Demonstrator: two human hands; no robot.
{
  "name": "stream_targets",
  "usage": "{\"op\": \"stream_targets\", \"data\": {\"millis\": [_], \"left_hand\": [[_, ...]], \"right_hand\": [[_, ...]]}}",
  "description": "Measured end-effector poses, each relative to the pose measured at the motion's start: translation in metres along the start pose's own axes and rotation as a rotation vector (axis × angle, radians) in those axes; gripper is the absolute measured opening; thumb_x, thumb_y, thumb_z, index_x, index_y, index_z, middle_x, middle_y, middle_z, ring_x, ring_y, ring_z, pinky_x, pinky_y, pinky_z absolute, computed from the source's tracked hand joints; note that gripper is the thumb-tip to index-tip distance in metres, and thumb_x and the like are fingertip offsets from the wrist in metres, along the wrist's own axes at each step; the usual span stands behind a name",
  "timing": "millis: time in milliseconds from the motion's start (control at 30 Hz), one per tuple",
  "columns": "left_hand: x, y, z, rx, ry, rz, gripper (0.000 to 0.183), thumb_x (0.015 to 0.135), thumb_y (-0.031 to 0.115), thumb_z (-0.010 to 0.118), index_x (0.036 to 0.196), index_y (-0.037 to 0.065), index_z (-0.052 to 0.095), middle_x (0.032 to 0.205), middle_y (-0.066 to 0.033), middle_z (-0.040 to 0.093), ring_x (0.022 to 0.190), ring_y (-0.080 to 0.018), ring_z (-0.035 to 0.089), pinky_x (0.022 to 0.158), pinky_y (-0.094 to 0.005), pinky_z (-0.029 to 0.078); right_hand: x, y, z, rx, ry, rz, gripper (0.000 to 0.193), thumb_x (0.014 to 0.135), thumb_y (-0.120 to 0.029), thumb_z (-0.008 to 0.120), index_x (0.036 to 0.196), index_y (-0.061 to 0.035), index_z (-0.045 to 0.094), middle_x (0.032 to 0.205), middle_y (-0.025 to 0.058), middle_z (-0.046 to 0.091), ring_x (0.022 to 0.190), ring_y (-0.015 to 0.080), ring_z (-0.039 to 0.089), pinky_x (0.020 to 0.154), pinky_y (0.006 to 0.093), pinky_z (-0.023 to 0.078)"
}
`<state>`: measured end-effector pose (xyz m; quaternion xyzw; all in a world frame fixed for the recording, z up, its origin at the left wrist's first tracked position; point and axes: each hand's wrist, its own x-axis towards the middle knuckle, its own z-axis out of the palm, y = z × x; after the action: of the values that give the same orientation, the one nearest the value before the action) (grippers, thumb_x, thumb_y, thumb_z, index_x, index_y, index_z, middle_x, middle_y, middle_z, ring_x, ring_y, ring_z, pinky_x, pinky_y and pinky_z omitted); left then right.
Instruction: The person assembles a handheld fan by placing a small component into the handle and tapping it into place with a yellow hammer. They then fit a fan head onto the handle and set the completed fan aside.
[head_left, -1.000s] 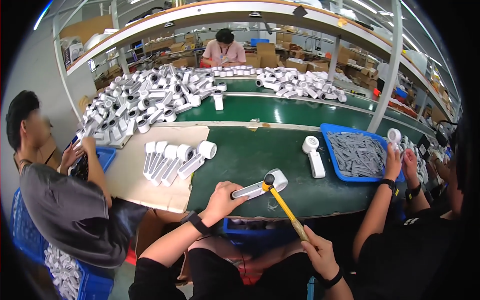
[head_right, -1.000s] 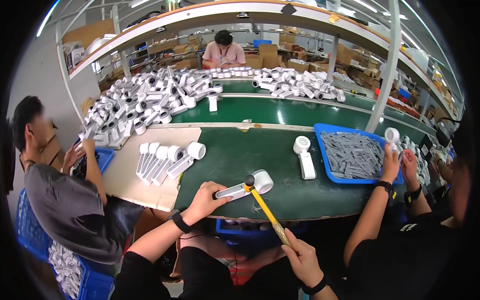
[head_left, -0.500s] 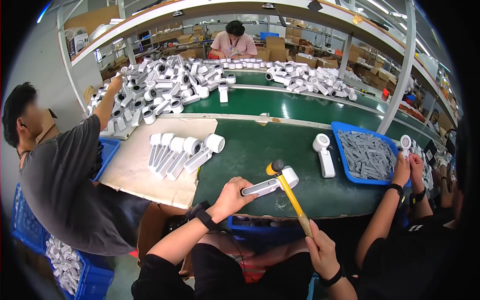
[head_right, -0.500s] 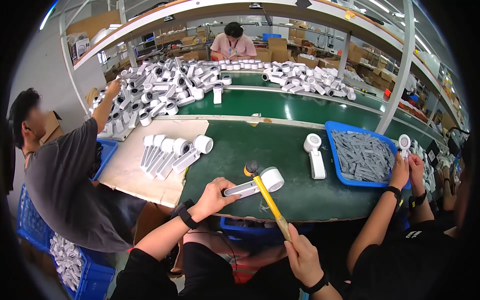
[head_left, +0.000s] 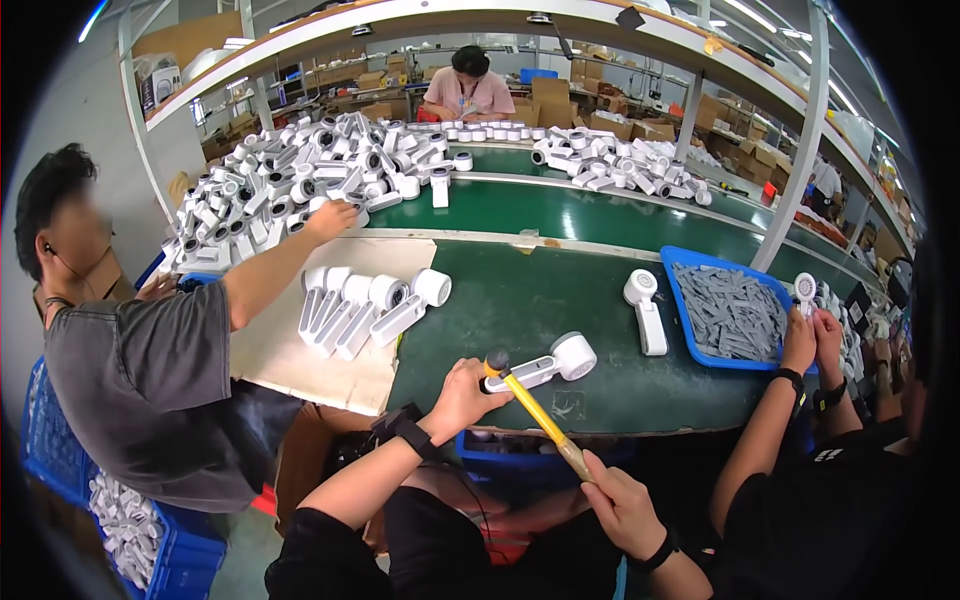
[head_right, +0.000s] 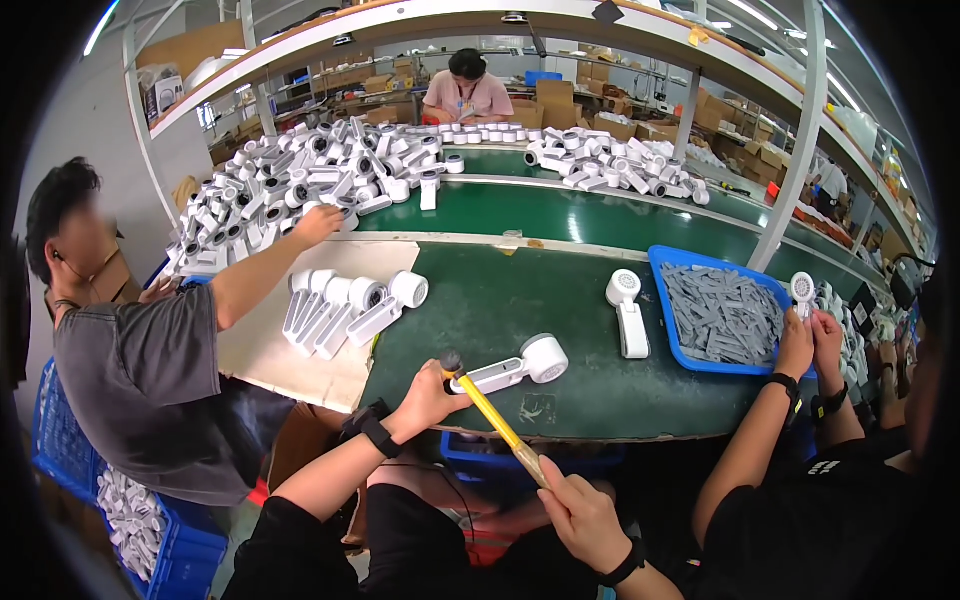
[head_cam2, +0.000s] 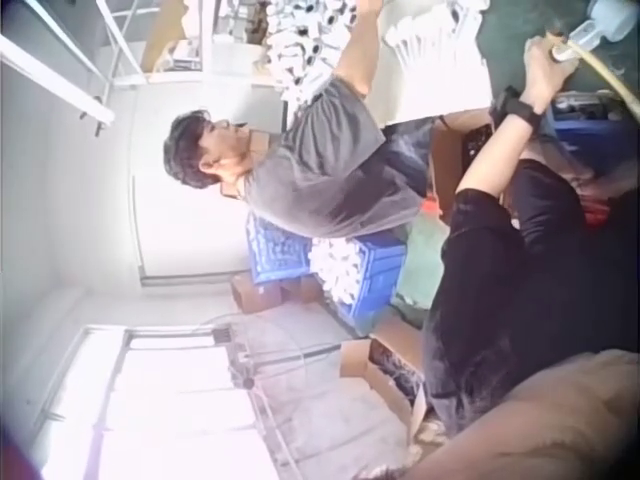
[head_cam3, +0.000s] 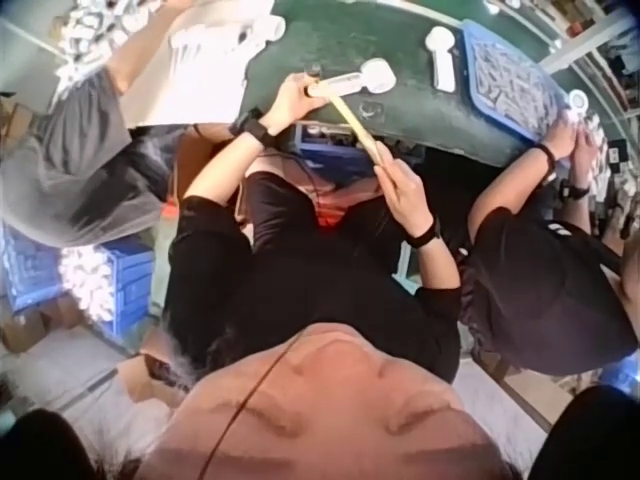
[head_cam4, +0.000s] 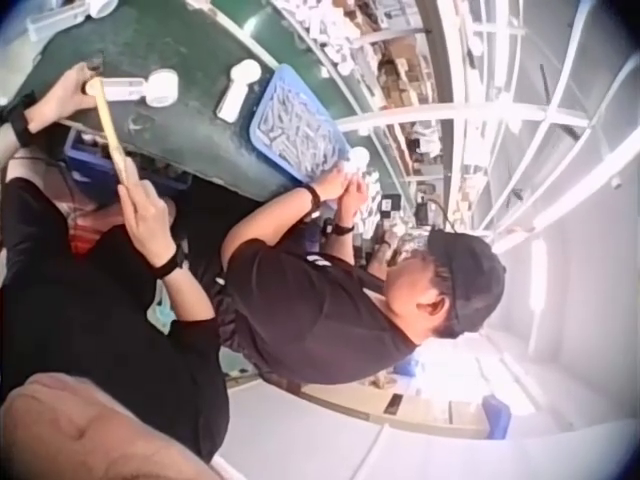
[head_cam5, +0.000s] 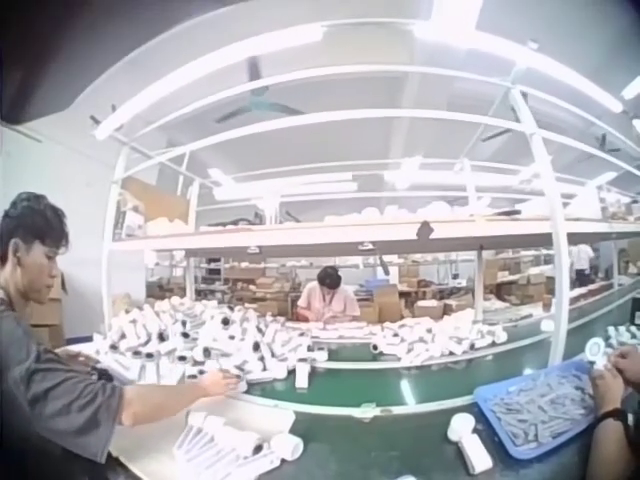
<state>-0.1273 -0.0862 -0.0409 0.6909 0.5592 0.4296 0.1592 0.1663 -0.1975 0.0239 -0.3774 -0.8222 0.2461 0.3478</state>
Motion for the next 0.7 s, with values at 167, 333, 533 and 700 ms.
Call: {"op": "stream_targets", "data": {"millis": [167,333,533,700], "left_hand": [[0.0,0.006,-0.005,0.048,-0.06,-0.022,0.032,0.069,0.021,0.084,0.092,0.001,0.072,0.085,-0.0145,0.064,0.087,-0.0331,0.058,0.083,-0.0411,0.048],[-0.001,0.01,-0.003,0.041,-0.036,0.01,0.032,0.07,0.023,0.083,0.091,0.002,0.072,0.086,-0.0148,0.065,0.088,-0.0333,0.059,0.083,-0.0416,0.048],[0.007,0.022,-0.01,0.217,-0.153,-0.031,0.037,0.074,0.026,0.081,0.099,0.002,0.07,0.091,-0.0158,0.065,0.094,-0.0343,0.06,0.086,-0.0427,0.048],[0.015,0.039,0.002,0.245,-0.034,0.152,0.04,0.081,0.027,0.075,0.114,0.008,0.063,0.099,-0.0157,0.064,0.097,-0.0366,0.061,0.084,-0.0439,0.05]], "right_hand": [[-0.006,0.018,-0.006,-0.037,0.014,0.055,0.044,0.09,-0.003,0.064,0.133,0.0019,0.055,0.074,0.0107,0.054,0.064,0.021,0.055,0.061,0.0304,0.045],[-0.018,0.028,-0.012,-0.011,0.228,0.068,0.045,0.09,-0.002,0.065,0.134,0.0006,0.056,0.072,0.0107,0.052,0.061,0.0225,0.052,0.059,0.033,0.044],[-0.019,0.03,-0.011,-0.02,0.236,0.071,0.045,0.091,-0.004,0.063,0.136,-0.0023,0.055,0.072,0.0116,0.052,0.062,0.0241,0.053,0.059,0.0333,0.044],[-0.014,0.034,-0.004,-0.005,0.11,0.121,0.044,0.091,-0.004,0.064,0.134,0.0006,0.056,0.073,0.0097,0.055,0.063,0.0172,0.054,0.061,0.0286,0.043]]}}
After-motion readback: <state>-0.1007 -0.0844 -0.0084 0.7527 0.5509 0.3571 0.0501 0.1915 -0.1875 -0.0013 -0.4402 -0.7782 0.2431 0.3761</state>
